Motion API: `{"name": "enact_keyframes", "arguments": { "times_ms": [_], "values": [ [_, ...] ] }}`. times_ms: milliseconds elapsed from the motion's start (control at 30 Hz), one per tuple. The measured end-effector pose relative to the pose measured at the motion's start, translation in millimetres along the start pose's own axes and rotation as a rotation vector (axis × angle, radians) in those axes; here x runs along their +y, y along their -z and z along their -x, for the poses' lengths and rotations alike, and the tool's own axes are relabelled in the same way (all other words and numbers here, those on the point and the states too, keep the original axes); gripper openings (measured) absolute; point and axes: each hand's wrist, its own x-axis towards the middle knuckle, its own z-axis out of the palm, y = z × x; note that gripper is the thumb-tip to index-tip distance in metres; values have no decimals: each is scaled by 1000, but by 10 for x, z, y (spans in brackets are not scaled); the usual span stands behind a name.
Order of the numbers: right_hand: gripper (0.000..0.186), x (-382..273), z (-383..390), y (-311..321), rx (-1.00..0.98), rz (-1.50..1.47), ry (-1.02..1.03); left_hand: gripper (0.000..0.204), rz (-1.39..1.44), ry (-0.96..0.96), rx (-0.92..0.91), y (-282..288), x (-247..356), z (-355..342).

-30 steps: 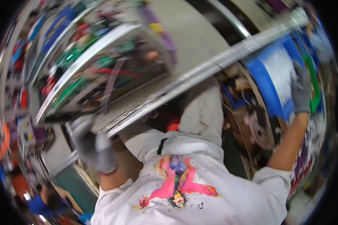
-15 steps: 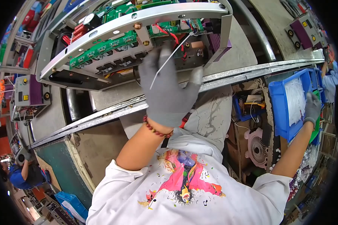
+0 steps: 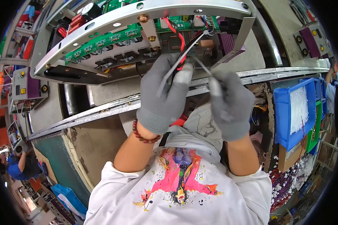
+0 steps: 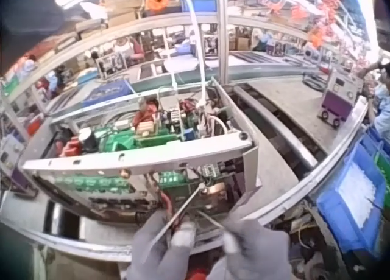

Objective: Assembling and wiring internal components of an electronic machine using cable ties.

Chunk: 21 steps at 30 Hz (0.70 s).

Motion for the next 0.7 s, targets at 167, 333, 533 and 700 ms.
{"name": "enact_keyframes", "arguments": {
  "times_ms": [167,333,533,700],
  "values": [
    [10,-185,-309,-376,-67,-330,30,48,387,-38,84,61,-180,107],
    [18,-214,-475,-359,-317,-350,-14,54,364,50,249,71,-133,91],
    [18,-106,-491,-465,-429,-488,-144,33,387,187,132,128,-70,27],
    [18,-88,-456,-353,-491,-740,-363,25,449,213,211,27,6,24]
  ]
}}
